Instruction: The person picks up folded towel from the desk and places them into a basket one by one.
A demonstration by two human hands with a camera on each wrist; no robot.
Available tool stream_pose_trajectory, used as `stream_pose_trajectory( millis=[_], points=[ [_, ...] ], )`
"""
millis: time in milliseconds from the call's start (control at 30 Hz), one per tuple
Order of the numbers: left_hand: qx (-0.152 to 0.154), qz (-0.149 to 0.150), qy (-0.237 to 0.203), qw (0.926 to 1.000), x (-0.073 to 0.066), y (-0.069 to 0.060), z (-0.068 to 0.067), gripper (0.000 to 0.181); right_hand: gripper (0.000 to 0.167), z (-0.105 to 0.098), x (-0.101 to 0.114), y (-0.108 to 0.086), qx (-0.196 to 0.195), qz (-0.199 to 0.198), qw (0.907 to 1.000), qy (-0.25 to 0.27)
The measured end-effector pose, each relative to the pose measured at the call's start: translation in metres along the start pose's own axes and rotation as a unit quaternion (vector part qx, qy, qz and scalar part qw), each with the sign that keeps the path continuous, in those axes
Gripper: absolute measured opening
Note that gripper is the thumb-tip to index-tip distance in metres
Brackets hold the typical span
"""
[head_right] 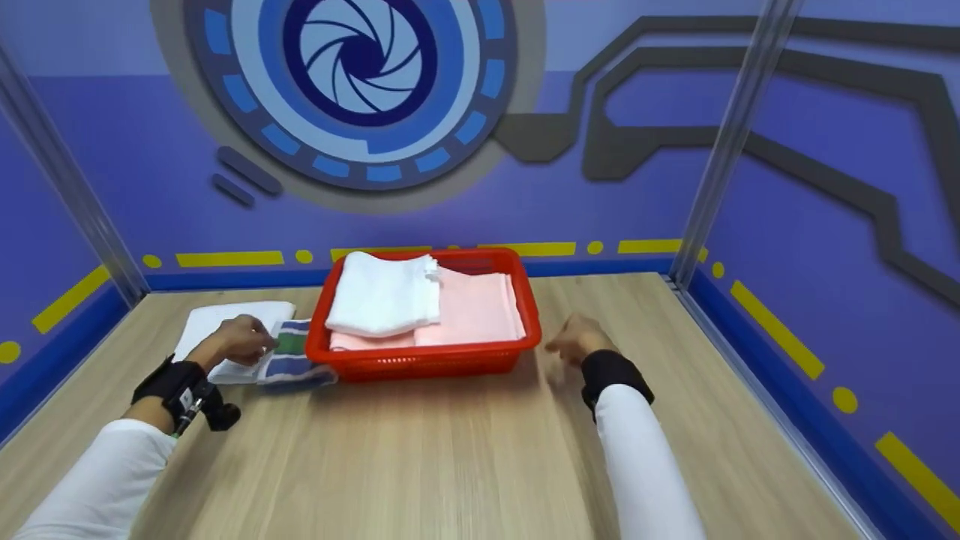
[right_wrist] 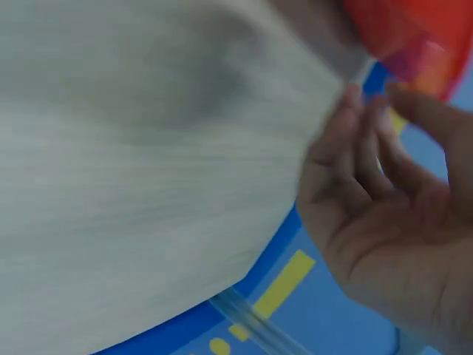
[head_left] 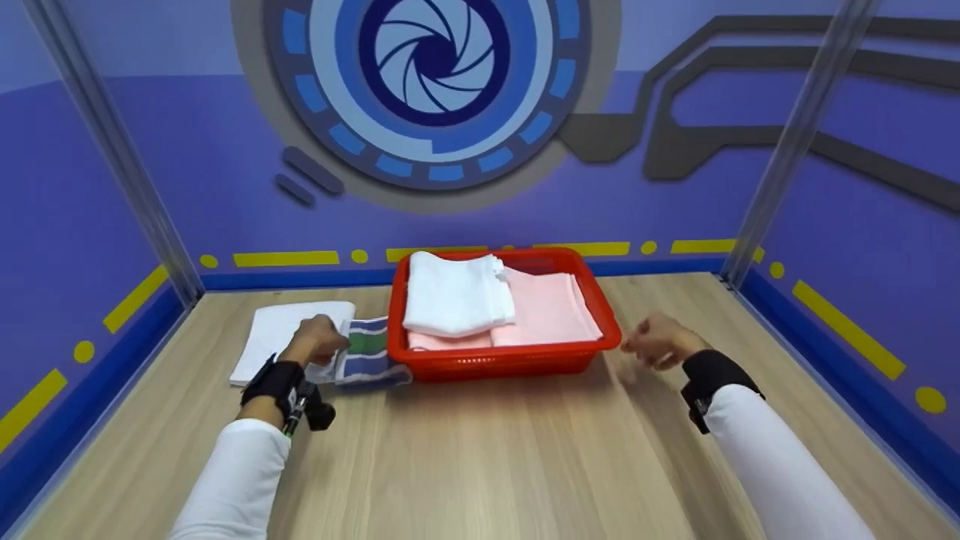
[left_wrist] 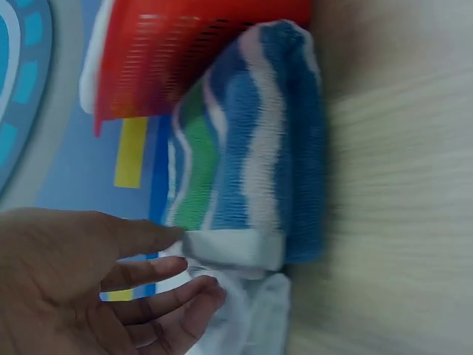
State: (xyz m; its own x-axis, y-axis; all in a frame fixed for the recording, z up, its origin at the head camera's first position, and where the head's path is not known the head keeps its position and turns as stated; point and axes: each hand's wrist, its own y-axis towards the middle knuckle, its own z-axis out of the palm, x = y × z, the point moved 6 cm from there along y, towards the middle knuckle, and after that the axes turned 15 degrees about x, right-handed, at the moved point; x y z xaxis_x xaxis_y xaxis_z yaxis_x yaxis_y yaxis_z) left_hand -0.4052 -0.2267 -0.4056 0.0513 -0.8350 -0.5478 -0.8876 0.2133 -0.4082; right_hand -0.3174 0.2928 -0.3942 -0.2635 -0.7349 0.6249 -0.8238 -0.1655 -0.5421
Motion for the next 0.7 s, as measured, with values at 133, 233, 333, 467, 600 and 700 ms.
stream_pose_trajectory(
  millis=[133,233,333,467,600,700],
  points=[
    [-0.003,0.001,0.015,0.9999,0.002,0.005,0.011,0.029,0.028,0.027,-0.027,0.007,0.102,0.066,0.989,-0.083],
    [-0.004,0.002,0.028,0.9996,0.002,0.01,0.018,0.031,0.038,0.037,-0.04,0.012,0.1,0.08,0.9873,-0.094],
    [-0.01,-0.002,0.031,0.9995,0.003,0.012,0.021,0.032,0.044,0.039,-0.044,0.016,0.076,0.079,0.9898,-0.091],
    [-0.009,-0.008,0.041,0.9991,0.005,0.011,0.024,0.043,0.046,0.041,-0.047,0.017,0.073,0.078,0.9896,-0.096],
    [0.019,-0.033,0.053,0.9978,0.004,0.009,0.024,0.04,0.049,0.042,-0.049,0.016,0.083,0.077,0.9883,-0.102],
    [0.049,-0.034,0.064,0.9961,0.002,0.005,0.025,0.034,0.049,0.04,-0.049,0.015,0.095,0.065,0.9855,-0.124]
  ],
)
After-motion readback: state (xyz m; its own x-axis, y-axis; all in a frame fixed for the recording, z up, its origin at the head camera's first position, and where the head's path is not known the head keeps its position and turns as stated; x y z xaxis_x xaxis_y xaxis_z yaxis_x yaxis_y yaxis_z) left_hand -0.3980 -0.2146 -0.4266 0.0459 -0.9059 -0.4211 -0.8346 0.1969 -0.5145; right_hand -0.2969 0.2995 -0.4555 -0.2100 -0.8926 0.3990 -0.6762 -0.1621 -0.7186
